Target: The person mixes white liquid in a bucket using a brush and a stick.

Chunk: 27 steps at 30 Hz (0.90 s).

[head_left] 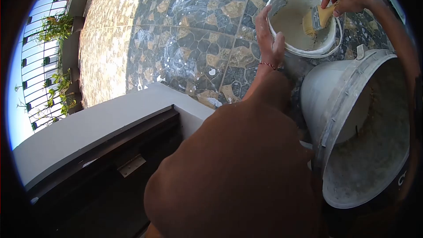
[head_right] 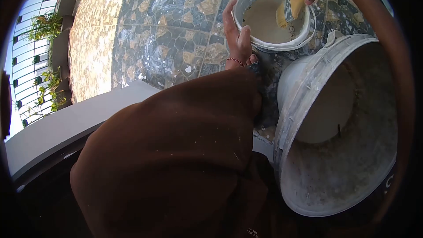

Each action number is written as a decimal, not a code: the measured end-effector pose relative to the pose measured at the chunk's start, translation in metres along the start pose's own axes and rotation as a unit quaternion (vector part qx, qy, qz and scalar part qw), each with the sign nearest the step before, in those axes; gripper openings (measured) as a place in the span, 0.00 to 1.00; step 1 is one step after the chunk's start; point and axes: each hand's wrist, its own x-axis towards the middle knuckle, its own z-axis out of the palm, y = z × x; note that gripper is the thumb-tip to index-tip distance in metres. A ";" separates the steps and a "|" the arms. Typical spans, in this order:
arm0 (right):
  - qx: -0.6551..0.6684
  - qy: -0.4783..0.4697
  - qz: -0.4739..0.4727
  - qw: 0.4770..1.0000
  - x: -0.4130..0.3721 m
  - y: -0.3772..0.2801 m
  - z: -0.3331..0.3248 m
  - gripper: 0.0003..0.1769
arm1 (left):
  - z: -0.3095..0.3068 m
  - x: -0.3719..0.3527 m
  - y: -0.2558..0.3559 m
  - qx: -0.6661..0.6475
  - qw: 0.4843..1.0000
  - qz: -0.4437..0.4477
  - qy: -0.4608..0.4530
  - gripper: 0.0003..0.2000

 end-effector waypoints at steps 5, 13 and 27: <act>-0.006 -0.006 -0.017 1.000 0.002 0.003 0.001 0.22 | 0.002 -0.002 -0.001 -0.023 1.000 -0.006 0.001 0.34; -0.007 -0.008 -0.077 0.997 0.011 0.020 0.007 0.20 | 0.000 0.000 -0.002 0.014 1.000 -0.002 -0.005 0.35; 0.029 -0.027 -0.021 0.999 0.007 0.008 -0.002 0.21 | -0.001 0.000 0.002 0.014 1.000 0.007 0.024 0.32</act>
